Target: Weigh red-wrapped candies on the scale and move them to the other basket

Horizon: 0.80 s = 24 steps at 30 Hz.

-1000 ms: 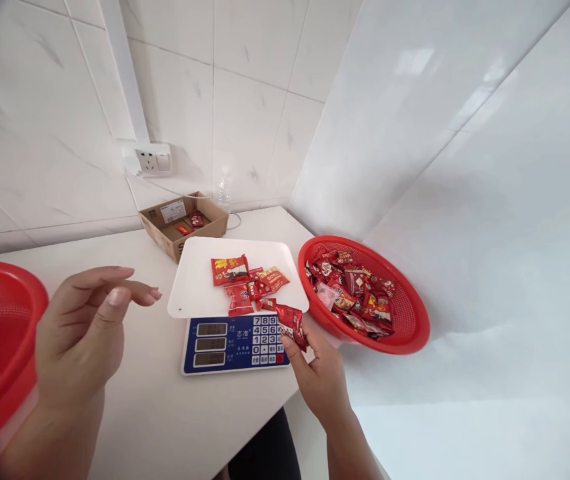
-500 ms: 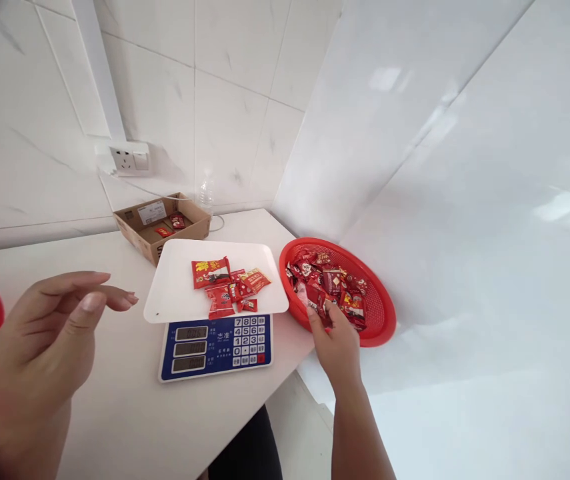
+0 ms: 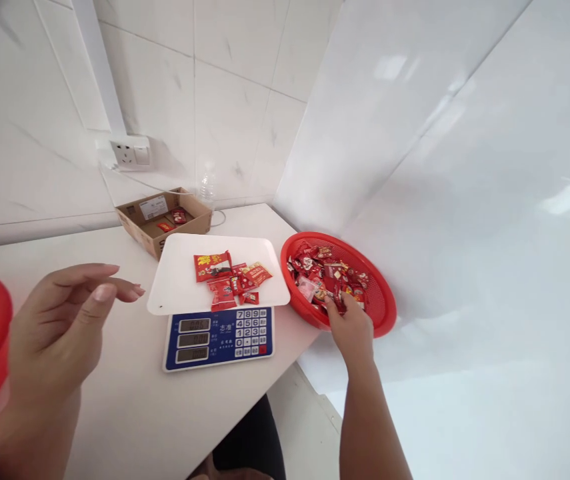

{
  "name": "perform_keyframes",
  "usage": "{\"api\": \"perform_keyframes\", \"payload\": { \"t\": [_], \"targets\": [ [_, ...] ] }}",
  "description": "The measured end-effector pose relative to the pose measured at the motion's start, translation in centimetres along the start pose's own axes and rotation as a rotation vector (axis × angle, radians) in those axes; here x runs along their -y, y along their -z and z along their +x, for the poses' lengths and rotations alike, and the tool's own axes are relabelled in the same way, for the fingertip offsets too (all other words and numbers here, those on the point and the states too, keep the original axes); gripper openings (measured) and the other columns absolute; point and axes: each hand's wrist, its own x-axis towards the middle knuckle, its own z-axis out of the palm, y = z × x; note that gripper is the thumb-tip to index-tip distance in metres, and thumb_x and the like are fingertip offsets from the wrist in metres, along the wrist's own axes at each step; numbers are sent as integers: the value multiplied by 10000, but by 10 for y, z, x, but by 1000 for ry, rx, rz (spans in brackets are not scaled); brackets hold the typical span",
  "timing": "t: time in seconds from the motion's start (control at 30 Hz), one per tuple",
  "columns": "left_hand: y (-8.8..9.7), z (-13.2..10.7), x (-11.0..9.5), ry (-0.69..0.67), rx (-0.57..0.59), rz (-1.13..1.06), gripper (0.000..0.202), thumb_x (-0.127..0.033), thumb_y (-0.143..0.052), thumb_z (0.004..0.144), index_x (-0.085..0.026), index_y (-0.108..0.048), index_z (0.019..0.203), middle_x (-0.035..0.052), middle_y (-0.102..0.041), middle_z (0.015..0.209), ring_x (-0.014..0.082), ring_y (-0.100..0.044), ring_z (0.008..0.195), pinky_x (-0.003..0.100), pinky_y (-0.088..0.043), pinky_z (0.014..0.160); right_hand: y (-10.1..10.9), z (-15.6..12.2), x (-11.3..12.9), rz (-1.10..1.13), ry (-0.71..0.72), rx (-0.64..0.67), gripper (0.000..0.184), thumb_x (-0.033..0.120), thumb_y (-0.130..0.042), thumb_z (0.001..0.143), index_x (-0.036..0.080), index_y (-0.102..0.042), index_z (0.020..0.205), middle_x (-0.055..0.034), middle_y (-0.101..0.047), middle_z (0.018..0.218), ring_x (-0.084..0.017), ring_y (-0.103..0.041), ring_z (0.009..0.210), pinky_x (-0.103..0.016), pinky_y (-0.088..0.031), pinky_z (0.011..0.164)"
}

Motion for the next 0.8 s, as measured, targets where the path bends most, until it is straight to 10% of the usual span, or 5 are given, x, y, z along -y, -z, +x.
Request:
{"api": "perform_keyframes", "payload": {
  "t": [0.27, 0.43, 0.57, 0.8],
  "targets": [
    [-5, -3, 0, 95, -65, 71, 187, -430, -628, 811, -339, -651, 973, -44, -674, 722, 174, -655, 727, 370, -527, 671, 2, 18, -6, -128, -56, 30, 362, 521, -447, 820, 209, -629, 837, -71, -659, 761, -224, -568, 653, -301, -373, 538],
    [-2, 0, 1, 71, -35, 60, 200, -438, -644, 806, -322, -649, 969, -18, -680, 714, 186, -659, 718, 351, -522, 641, -7, 26, -3, -100, -68, -108, 513, 527, -498, 801, 180, -621, 1159, -164, -655, 1077, -318, -599, 937, -402, -453, 701],
    [0, 0, 5, 75, -6, 74, 220, -451, -640, 809, -309, -646, 976, -14, -688, 734, 187, -667, 734, 335, -528, 660, -25, 15, 20, 82, 224, -228, 537, 485, -520, 817, 173, -572, 1251, -160, -584, 1252, -312, -506, 1160, -463, -428, 917],
    [1, -2, 5, 59, 31, 84, 188, -418, -637, 818, -316, -643, 976, -11, -690, 733, 191, -670, 736, 284, -494, 507, -59, -11, 88, 176, 744, 60, 213, 327, -556, 851, 223, -699, 970, -95, -664, 1117, -253, -560, 1082, -428, -418, 968]
  ]
}}
